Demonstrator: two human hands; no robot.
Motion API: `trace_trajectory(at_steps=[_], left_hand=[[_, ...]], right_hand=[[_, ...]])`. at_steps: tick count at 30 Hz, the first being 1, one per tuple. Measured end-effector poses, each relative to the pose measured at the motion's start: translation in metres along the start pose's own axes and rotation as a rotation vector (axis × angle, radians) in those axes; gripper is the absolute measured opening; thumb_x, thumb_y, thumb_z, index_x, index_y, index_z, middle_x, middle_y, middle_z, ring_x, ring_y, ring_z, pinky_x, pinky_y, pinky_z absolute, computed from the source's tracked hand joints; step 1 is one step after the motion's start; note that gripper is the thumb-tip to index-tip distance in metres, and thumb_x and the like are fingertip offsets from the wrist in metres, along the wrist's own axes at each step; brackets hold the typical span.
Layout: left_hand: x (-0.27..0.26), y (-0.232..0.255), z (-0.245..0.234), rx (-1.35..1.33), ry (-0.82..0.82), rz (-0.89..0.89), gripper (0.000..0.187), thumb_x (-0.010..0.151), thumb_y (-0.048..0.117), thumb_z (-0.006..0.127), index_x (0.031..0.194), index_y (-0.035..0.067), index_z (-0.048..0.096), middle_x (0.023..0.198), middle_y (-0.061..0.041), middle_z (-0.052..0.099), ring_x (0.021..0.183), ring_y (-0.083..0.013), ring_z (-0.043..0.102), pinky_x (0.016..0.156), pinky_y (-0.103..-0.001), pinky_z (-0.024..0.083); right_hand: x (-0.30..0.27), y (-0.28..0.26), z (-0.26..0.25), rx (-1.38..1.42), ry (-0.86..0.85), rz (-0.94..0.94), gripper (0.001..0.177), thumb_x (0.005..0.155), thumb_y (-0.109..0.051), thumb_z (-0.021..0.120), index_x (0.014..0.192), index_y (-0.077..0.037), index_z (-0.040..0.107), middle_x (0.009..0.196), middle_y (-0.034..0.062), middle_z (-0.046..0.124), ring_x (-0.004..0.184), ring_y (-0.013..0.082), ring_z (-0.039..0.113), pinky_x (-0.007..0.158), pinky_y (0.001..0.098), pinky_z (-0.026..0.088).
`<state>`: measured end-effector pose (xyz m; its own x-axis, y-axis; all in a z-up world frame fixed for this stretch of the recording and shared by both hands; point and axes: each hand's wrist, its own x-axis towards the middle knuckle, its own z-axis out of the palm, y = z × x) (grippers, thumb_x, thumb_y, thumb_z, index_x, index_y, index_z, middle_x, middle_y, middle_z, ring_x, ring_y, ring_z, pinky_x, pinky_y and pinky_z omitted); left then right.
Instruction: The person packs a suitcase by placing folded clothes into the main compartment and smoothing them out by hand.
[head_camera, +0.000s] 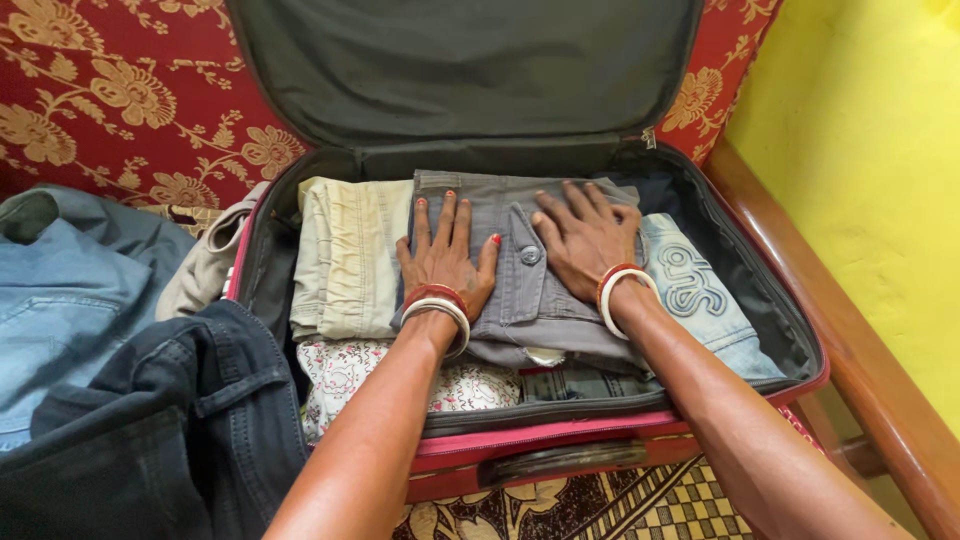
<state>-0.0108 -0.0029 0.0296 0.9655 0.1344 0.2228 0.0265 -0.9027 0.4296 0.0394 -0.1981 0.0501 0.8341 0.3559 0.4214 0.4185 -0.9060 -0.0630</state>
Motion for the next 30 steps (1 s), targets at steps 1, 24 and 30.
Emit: trace_trajectory(at_steps=[1, 24, 30], left_hand=[[-0.001, 0.0, 0.0, -0.003, 0.0, 0.008, 0.073, 0.097, 0.054, 0.042, 0.159, 0.016, 0.031, 0.169, -0.002, 0.017, 0.156, -0.0325, 0.008, 0.117, -0.065, 0.017], [0.009, -0.013, 0.018, -0.071, 0.186, -0.158, 0.078, 0.097, 0.056, 0.046, 0.158, 0.01, 0.032, 0.164, -0.018, 0.026, 0.152, -0.0363, 0.022, 0.115, -0.051, 0.025], [0.015, -0.019, 0.026, -0.146, 0.316, -0.219, 0.079, 0.098, 0.052, 0.047, 0.155, -0.001, 0.034, 0.164, -0.018, 0.032, 0.152, -0.0305, 0.029, 0.114, -0.047, 0.028]], right_hand=[[-0.001, 0.002, 0.0, -0.013, 0.014, 0.055, 0.051, 0.103, -0.047, 0.04, 0.142, -0.022, 0.06, 0.153, 0.0139, 0.051, 0.145, 0.031, 0.04, 0.108, 0.0537, 0.025], [-0.029, -0.014, -0.022, -0.051, -0.108, 0.292, 0.057, 0.1, -0.058, 0.037, 0.152, -0.038, 0.045, 0.164, 0.0237, 0.023, 0.152, 0.0412, 0.016, 0.11, 0.0644, 0.016], [-0.029, -0.008, -0.013, -0.025, -0.074, 0.289, 0.054, 0.099, -0.056, 0.039, 0.15, -0.038, 0.049, 0.161, 0.0236, 0.031, 0.15, 0.0409, 0.023, 0.11, 0.0639, 0.018]])
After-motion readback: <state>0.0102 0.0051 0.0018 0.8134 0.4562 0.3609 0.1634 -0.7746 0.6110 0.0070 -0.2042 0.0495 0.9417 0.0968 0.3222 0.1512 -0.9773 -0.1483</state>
